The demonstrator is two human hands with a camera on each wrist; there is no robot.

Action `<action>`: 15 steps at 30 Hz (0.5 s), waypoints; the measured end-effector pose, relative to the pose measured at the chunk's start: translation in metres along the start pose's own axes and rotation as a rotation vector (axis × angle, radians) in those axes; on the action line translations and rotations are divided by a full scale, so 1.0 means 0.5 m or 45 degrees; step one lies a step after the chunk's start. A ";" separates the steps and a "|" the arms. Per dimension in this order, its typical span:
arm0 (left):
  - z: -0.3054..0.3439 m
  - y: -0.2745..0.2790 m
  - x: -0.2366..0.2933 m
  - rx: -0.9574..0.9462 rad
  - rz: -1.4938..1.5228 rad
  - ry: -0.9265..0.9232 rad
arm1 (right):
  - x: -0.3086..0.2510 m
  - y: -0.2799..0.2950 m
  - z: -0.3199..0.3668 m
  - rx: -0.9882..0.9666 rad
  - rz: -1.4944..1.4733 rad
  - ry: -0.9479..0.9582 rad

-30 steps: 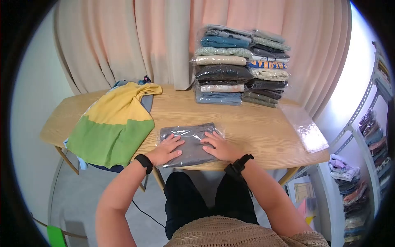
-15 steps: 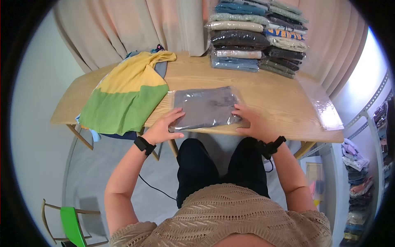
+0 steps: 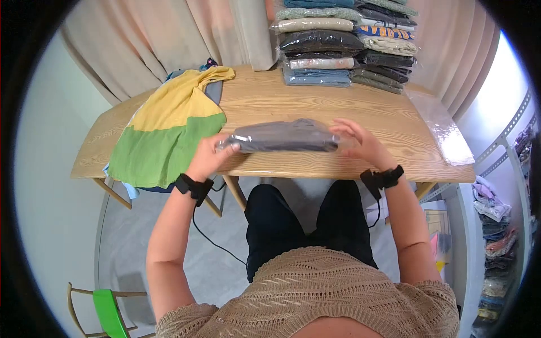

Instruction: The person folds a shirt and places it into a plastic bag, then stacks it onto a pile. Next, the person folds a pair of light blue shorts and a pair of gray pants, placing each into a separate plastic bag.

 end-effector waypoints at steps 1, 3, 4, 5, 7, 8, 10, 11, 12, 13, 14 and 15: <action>-0.016 0.015 -0.012 0.032 0.171 0.102 | -0.008 0.009 -0.015 -0.013 -0.015 0.040; -0.054 0.040 -0.029 0.117 0.367 0.175 | -0.017 0.018 -0.051 0.025 -0.036 -0.016; -0.074 0.046 -0.032 0.123 0.363 0.169 | -0.021 0.021 -0.069 0.058 -0.053 -0.079; -0.091 0.055 -0.043 0.186 0.369 0.238 | -0.023 0.019 -0.082 0.046 -0.135 -0.216; -0.114 0.062 -0.053 0.283 0.501 0.261 | 0.000 0.020 -0.126 0.073 -0.053 -0.232; -0.123 0.061 -0.087 0.285 0.496 0.251 | 0.024 0.023 -0.145 0.105 0.020 -0.258; -0.137 0.053 -0.186 0.262 0.686 0.433 | 0.048 0.017 -0.169 0.100 -0.073 -0.267; -0.125 0.049 -0.139 0.284 0.606 0.405 | 0.040 0.001 -0.173 0.033 -0.240 -0.208; -0.115 0.045 -0.135 0.288 0.600 0.396 | 0.032 -0.012 -0.177 -0.035 -0.408 -0.149; -0.108 0.024 -0.129 0.110 0.613 0.381 | 0.036 -0.013 -0.179 -0.033 -0.410 -0.140; -0.100 0.001 -0.125 -0.069 0.626 0.370 | 0.049 -0.020 -0.178 -0.074 -0.319 -0.204; -0.102 0.002 -0.128 -0.072 0.623 0.372 | 0.063 -0.026 -0.175 -0.115 -0.229 -0.273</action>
Point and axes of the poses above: each hand's wrist, its own z-axis away from the middle knuckle, its own y-axis out of the back of the hand, x = y × z, the point moved 7 cm from there along -z, towards the middle knuckle, and after that the axes turned 1 degree about z, right-handed, at the moved point
